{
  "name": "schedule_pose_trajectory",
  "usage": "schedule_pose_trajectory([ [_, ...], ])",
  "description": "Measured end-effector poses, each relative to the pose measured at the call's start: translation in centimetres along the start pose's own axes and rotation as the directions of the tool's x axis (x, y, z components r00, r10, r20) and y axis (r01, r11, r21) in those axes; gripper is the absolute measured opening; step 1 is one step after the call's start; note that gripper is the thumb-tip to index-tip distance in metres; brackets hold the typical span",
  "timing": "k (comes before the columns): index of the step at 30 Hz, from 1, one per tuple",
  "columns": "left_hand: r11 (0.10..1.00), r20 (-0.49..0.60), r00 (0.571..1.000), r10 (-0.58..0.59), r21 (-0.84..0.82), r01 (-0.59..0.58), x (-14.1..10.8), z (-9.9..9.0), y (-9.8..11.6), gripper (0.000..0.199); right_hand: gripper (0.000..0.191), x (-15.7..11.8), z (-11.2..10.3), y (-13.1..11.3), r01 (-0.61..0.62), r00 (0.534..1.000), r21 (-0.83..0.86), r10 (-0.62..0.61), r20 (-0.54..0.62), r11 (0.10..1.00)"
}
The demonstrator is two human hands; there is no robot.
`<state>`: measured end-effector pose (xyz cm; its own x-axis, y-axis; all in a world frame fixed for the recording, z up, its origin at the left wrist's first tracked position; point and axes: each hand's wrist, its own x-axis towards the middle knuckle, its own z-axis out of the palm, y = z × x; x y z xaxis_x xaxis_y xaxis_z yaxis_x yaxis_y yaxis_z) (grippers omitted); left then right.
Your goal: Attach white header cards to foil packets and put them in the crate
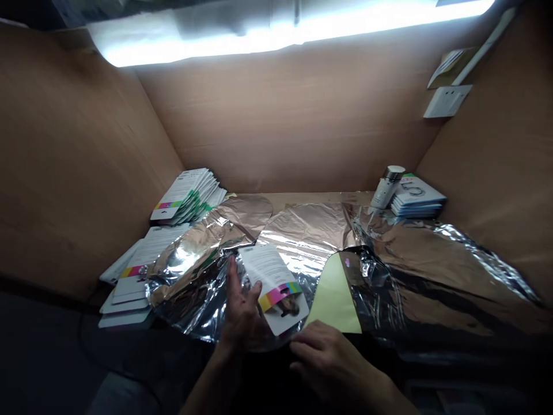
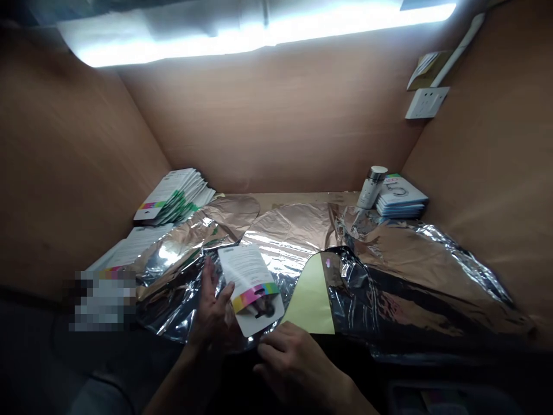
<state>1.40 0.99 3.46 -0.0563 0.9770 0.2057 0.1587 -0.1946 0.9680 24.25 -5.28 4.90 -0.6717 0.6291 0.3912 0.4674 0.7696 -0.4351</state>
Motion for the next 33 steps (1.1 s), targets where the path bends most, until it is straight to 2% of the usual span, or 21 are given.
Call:
schedule_pose_trajectory([
  [1,0.968,0.054,0.993,0.102,0.223,-0.112,-0.2,-1.2,-0.3,0.072,0.029,-0.7,0.2,0.6,0.028,1.0,-0.035,-0.028,-0.009,0.999],
  [2,0.893,0.183,0.971,0.156,0.394,-0.217,-0.5,-2.2,-0.6,0.074,0.04,-1.1,0.3,1.2,0.038,0.999,-0.09,-0.039,-0.009,0.995],
  [3,0.805,0.343,0.927,0.153,0.5,-0.318,-0.7,-3.0,-0.9,0.075,0.058,-1.1,0.4,1.8,0.038,0.999,-0.154,-0.038,0.004,0.987],
  [4,0.726,0.49,0.865,0.112,0.554,-0.408,-0.9,-3.4,-1.1,0.078,0.079,-0.9,0.4,2.5,0.034,0.999,-0.214,-0.028,0.034,0.976],
  [6,0.626,0.642,0.766,0.028,0.586,-0.515,-1.4,-3.8,-1.6,0.09,0.108,0.1,0.8,3.8,0.039,0.992,-0.276,-0.003,0.129,0.96],
  [8,0.606,0.692,0.722,0.02,0.565,-0.559,-2.1,-4.0,-2.1,0.102,0.109,0.9,1.5,4.8,0.059,0.979,-0.266,-0.004,0.205,0.962],
  [10,0.635,0.713,0.699,0.058,0.514,-0.577,-3.1,-4.3,-2.5,0.11,0.088,1.1,2.4,5.3,0.091,0.973,-0.242,-0.035,0.228,0.966],
  [11,0.652,0.71,0.7,0.076,0.496,-0.573,-3.8,-4.4,-2.7,0.11,0.075,1.0,2.7,5.3,0.114,0.974,-0.232,-0.062,0.218,0.966],
  [13,0.683,0.667,0.736,0.119,0.483,-0.548,-5.2,-4.8,-3.1,0.095,0.053,0.5,3.1,5.1,0.154,0.977,-0.217,-0.117,0.176,0.964],
  [16,0.721,0.554,0.802,0.224,0.459,-0.519,-7.2,-4.9,-3.7,0.044,0.031,0.3,2.9,4.6,0.157,0.982,-0.141,-0.139,0.128,0.977],
  [18,0.759,0.45,0.85,0.275,0.441,-0.479,-8.0,-4.6,-3.9,0.019,0.016,0.8,2.7,4.3,0.081,0.992,-0.054,-0.075,0.103,0.995],
  [20,0.81,0.318,0.913,0.256,0.445,-0.382,-8.3,-4.2,-3.9,0.019,0.014,1.6,2.9,4.1,-0.075,0.994,0.011,0.074,0.076,0.997],
  [23,0.838,0.174,0.97,0.172,0.492,-0.237,-8.1,-3.5,-3.4,0.014,0.016,2.7,3.7,3.9,-0.322,0.946,0.055,0.32,0.047,0.945],
  [25,0.812,0.157,0.977,0.142,0.546,-0.206,-7.7,-3.3,-3.0,0.022,0.011,3.1,4.2,3.6,-0.401,0.916,0.063,0.399,0.043,0.914],
  [27,0.781,0.17,0.978,0.12,0.592,-0.199,-7.3,-3.2,-2.9,0.027,0.008,3.4,4.5,3.3,-0.43,0.902,0.044,0.428,0.05,0.902],
  [33,0.708,0.195,0.976,0.101,0.675,-0.208,-5.6,-3.3,-2.8,0.026,0.005,5.0,4.5,2.7,-0.526,0.849,-0.025,0.527,0.048,0.85],
])
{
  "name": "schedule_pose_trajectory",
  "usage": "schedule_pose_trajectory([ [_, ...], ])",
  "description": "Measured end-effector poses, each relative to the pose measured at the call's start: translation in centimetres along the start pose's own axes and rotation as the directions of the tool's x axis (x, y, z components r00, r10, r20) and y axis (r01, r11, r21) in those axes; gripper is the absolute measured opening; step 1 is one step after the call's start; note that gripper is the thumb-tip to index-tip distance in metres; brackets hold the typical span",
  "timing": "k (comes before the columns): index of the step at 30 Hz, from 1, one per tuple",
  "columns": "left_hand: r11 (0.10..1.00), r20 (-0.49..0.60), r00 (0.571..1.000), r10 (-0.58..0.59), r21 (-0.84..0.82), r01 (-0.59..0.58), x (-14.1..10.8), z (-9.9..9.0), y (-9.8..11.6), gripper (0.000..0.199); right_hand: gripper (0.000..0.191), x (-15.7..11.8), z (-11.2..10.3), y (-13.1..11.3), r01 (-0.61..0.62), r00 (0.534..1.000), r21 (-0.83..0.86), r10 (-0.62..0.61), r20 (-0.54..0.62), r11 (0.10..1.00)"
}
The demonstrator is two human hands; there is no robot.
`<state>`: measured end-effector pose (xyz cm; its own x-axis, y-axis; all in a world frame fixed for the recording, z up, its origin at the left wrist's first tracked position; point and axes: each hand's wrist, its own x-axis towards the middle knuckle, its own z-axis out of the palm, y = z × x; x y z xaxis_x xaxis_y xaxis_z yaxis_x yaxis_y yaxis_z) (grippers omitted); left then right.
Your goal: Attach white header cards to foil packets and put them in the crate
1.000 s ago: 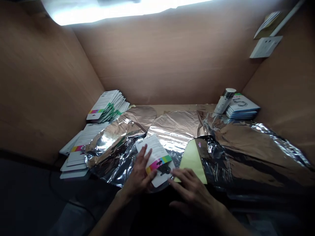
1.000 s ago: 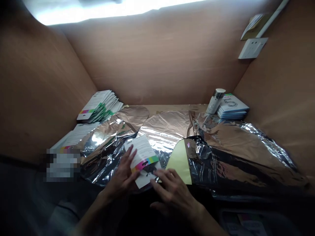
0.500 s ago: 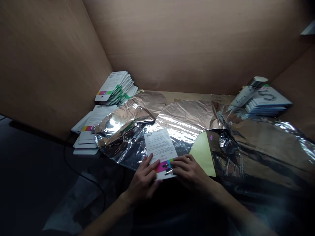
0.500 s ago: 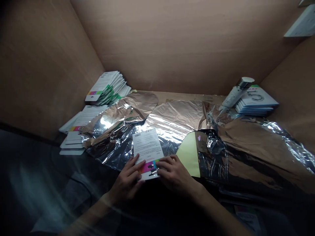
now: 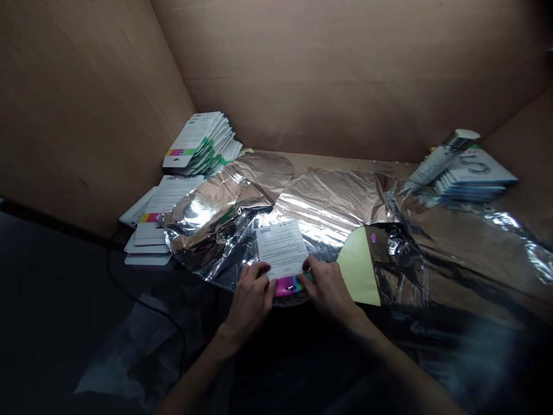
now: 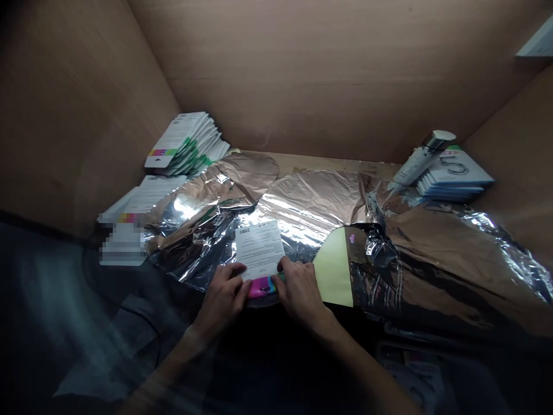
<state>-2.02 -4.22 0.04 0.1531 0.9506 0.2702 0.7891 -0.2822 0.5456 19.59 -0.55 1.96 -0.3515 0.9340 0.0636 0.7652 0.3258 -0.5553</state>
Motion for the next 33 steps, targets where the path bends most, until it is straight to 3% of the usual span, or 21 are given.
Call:
schedule_pose_trajectory([
  [5,1.0,0.005,1.0,0.006,0.009,-0.007,0.7,-0.4,-0.3,0.027,0.004,0.3,0.4,-0.1,-0.018,0.994,0.024,0.021,-0.109,1.0],
  [11,0.989,0.056,0.998,-0.013,-0.148,0.021,-0.2,-0.6,0.0,0.033,0.006,-1.1,0.5,0.4,-0.021,0.995,0.155,0.035,-0.093,0.988],
  [18,0.993,0.081,0.996,-0.048,-0.104,0.056,0.1,-0.2,0.6,0.032,0.008,-1.2,0.0,0.2,-0.031,0.999,0.172,0.034,-0.019,0.985],
  [23,1.0,0.018,1.0,-0.005,-0.028,0.006,0.8,0.0,0.4,0.028,0.009,-1.4,0.7,0.1,-0.029,0.992,0.051,0.035,-0.125,0.998],
  [25,1.0,-0.002,1.0,0.01,-0.008,-0.01,1.0,0.1,0.2,0.027,0.016,-2.1,1.1,-0.2,0.016,0.975,-0.074,-0.032,-0.221,0.997],
  [27,1.0,-0.02,1.0,0.02,0.001,-0.02,1.1,0.2,0.0,0.024,0.028,-3.2,1.6,-0.3,0.144,0.953,-0.199,-0.19,-0.237,0.969],
  [30,0.998,-0.021,0.998,0.061,0.034,-0.06,1.0,0.4,-0.5,0.014,0.044,-4.8,2.5,-0.2,0.336,0.922,-0.273,-0.374,-0.099,0.901],
  [33,0.978,0.073,0.985,0.157,0.129,-0.165,0.4,0.3,-1.1,0.038,0.055,-5.8,3.0,0.4,0.36,0.925,-0.292,-0.379,-0.012,0.886],
])
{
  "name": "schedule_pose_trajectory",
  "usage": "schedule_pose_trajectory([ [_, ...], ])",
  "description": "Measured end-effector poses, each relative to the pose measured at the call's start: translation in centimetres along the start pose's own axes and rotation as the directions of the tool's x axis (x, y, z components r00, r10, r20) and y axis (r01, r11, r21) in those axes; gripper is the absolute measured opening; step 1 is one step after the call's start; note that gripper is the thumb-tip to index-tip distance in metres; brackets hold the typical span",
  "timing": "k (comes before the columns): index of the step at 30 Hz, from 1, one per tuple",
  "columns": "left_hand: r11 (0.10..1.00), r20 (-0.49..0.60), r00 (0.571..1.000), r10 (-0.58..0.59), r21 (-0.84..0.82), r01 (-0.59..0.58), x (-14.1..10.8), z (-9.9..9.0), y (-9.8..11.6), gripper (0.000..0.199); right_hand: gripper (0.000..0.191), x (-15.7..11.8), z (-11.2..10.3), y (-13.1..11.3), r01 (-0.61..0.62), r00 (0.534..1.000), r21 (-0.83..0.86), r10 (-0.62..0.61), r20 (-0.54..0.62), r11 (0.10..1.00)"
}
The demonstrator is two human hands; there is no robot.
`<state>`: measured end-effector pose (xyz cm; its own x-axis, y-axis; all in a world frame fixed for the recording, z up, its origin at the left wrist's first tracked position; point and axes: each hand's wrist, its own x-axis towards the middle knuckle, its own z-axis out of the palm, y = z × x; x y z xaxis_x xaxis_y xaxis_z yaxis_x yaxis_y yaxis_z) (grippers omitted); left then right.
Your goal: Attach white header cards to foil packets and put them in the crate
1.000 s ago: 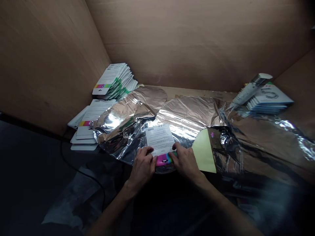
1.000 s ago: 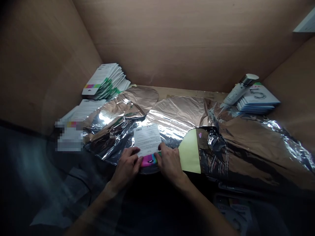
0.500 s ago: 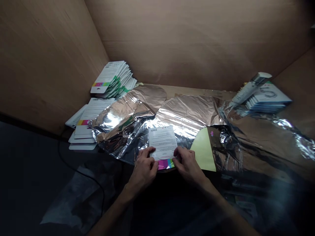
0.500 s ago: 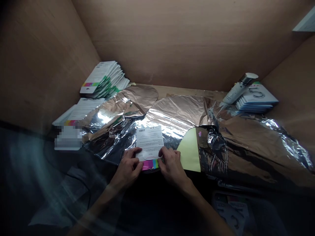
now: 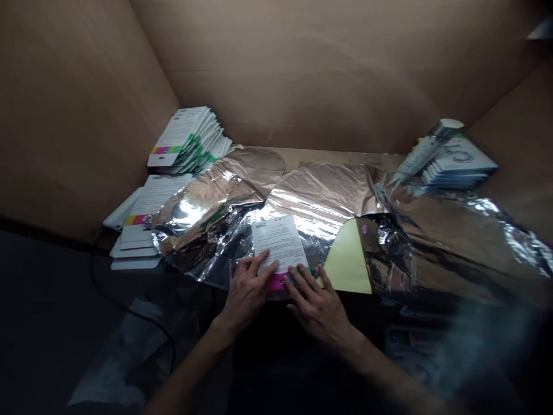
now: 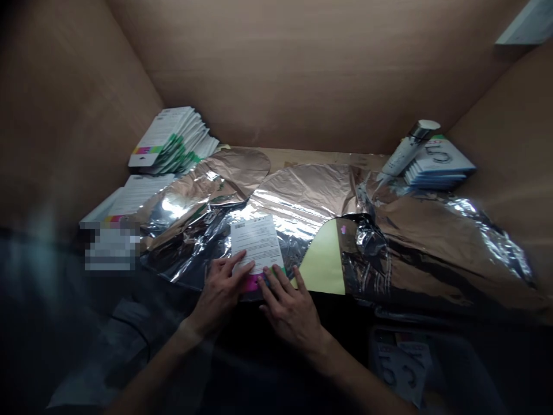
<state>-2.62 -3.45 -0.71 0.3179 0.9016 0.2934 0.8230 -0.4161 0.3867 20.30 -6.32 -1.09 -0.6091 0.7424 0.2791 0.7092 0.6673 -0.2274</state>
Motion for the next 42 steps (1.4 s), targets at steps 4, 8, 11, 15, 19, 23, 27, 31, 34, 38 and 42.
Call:
schedule_pose_trajectory([
  [4,0.983,0.066,0.993,0.1,0.147,-0.109,-0.3,0.0,-1.3,0.046,0.063,-1.1,-0.8,1.4,0.038,0.999,-0.005,-0.037,0.028,0.999],
  [8,0.959,0.109,0.984,0.144,0.23,-0.166,1.4,0.1,-2.4,0.046,0.035,-1.9,-3.9,5.7,-0.157,0.983,0.047,0.161,-0.086,0.986],
  [11,0.953,0.147,0.986,0.083,0.279,-0.122,3.7,0.1,-2.3,0.049,0.027,-1.8,-6.5,10.3,-0.379,0.901,0.132,0.397,-0.174,0.916],
  [15,0.949,0.19,0.981,-0.032,0.314,-0.03,6.7,0.5,-1.8,0.051,0.032,-1.2,-8.1,13.7,-0.383,0.899,0.197,0.413,-0.146,0.902],
  [19,0.947,0.184,0.98,-0.07,0.322,0.007,8.1,0.7,-1.6,0.052,0.028,-1.5,-7.4,11.4,-0.309,0.943,0.124,0.32,-0.085,0.943],
  [23,0.945,0.195,0.98,-0.043,0.326,-0.023,8.2,0.5,-2.3,0.052,0.032,-3.5,-6.8,9.6,-0.175,0.984,0.003,0.174,0.02,0.985],
  [27,0.944,0.212,0.976,-0.044,0.328,-0.029,8.4,0.1,-3.0,0.053,0.023,-5.1,-7.9,11.5,-0.241,0.97,-0.056,0.242,0.015,0.969],
  [31,0.941,0.196,0.979,-0.049,0.337,-0.02,8.5,0.3,-3.1,0.053,0.023,-4.2,-8.8,12.5,-0.28,0.96,-0.021,0.28,-0.014,0.96],
  [34,0.94,0.186,0.982,-0.041,0.34,-0.025,8.5,0.6,-3.2,0.053,0.03,-2.8,-8.4,12.3,-0.293,0.956,0.019,0.293,-0.001,0.956],
  [38,0.938,0.19,0.981,-0.042,0.346,-0.027,8.4,0.6,-3.5,0.053,0.032,-2.4,-7.4,12.8,-0.31,0.951,0.097,0.308,0.033,0.946],
  [42,0.941,0.233,0.969,-0.077,0.339,-0.006,8.8,0.1,-3.2,0.053,0.031,-3.0,-7.4,13.3,-0.304,0.952,0.189,0.307,0.013,0.934],
])
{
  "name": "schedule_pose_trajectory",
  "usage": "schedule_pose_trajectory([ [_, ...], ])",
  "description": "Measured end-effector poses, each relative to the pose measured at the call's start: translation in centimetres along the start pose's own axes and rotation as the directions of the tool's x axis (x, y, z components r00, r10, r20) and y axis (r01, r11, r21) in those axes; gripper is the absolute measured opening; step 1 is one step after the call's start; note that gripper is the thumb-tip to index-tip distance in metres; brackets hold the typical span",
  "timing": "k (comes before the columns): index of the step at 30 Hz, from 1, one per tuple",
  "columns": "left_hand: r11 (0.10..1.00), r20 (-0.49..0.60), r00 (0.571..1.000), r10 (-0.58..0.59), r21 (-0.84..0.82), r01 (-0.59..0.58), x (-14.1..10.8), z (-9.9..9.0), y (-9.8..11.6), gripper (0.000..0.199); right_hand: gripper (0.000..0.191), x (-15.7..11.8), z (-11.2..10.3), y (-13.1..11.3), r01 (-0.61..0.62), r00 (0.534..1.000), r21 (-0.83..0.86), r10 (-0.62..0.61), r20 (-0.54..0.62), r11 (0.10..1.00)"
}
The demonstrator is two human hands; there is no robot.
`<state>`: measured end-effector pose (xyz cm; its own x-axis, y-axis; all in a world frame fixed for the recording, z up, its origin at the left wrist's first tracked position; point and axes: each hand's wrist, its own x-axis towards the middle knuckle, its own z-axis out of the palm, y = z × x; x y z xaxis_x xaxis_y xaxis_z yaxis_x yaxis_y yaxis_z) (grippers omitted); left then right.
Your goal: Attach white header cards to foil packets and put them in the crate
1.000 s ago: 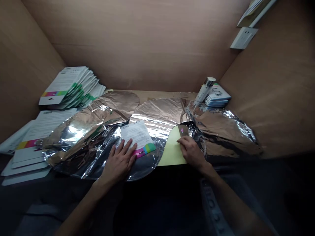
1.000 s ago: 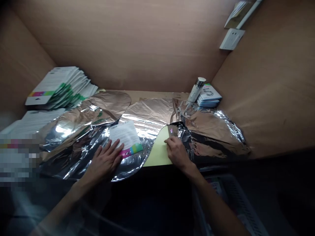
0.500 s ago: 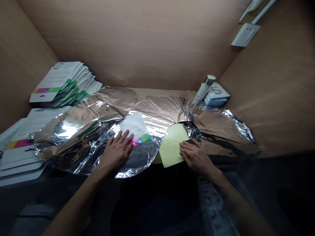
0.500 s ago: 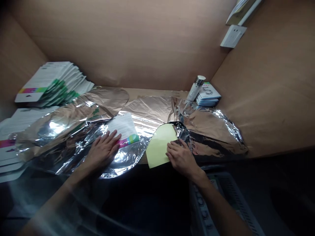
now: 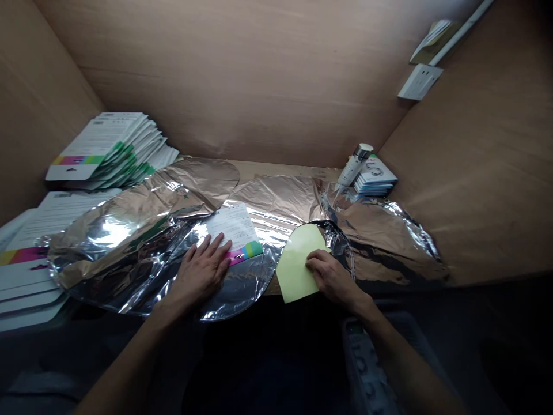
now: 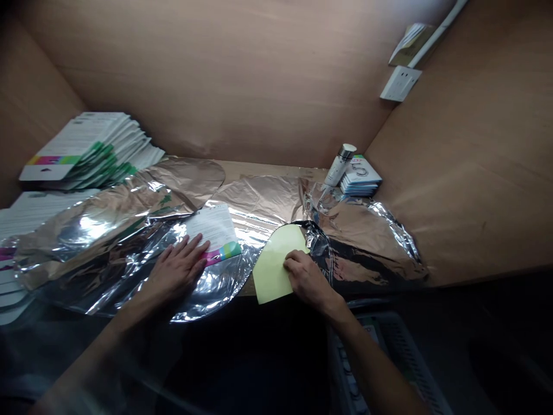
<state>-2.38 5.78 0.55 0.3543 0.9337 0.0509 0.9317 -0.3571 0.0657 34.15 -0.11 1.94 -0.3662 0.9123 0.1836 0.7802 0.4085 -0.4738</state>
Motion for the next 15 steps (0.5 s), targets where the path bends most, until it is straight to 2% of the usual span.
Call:
schedule_pose_trajectory([
  [3,0.999,0.053,0.998,-0.031,-0.005,0.031,0.5,-0.8,1.5,0.054,0.03,0.0,-0.2,0.2,-0.004,1.0,0.06,0.005,-0.019,0.998],
  [8,0.999,0.048,0.998,-0.043,0.005,0.043,1.8,-1.6,6.3,0.054,0.031,0.3,0.1,0.7,-0.011,0.999,0.081,0.013,-0.031,0.997],
  [12,0.999,0.031,0.999,-0.021,-0.039,0.022,2.4,-1.1,9.5,0.051,0.028,0.3,0.0,0.7,0.003,1.0,0.092,-0.002,-0.008,0.996],
  [15,0.997,0.0,1.0,0.016,-0.075,-0.016,2.6,-0.4,10.6,0.052,0.02,0.4,-0.2,0.5,-0.014,1.0,0.106,0.016,-0.014,0.994],
])
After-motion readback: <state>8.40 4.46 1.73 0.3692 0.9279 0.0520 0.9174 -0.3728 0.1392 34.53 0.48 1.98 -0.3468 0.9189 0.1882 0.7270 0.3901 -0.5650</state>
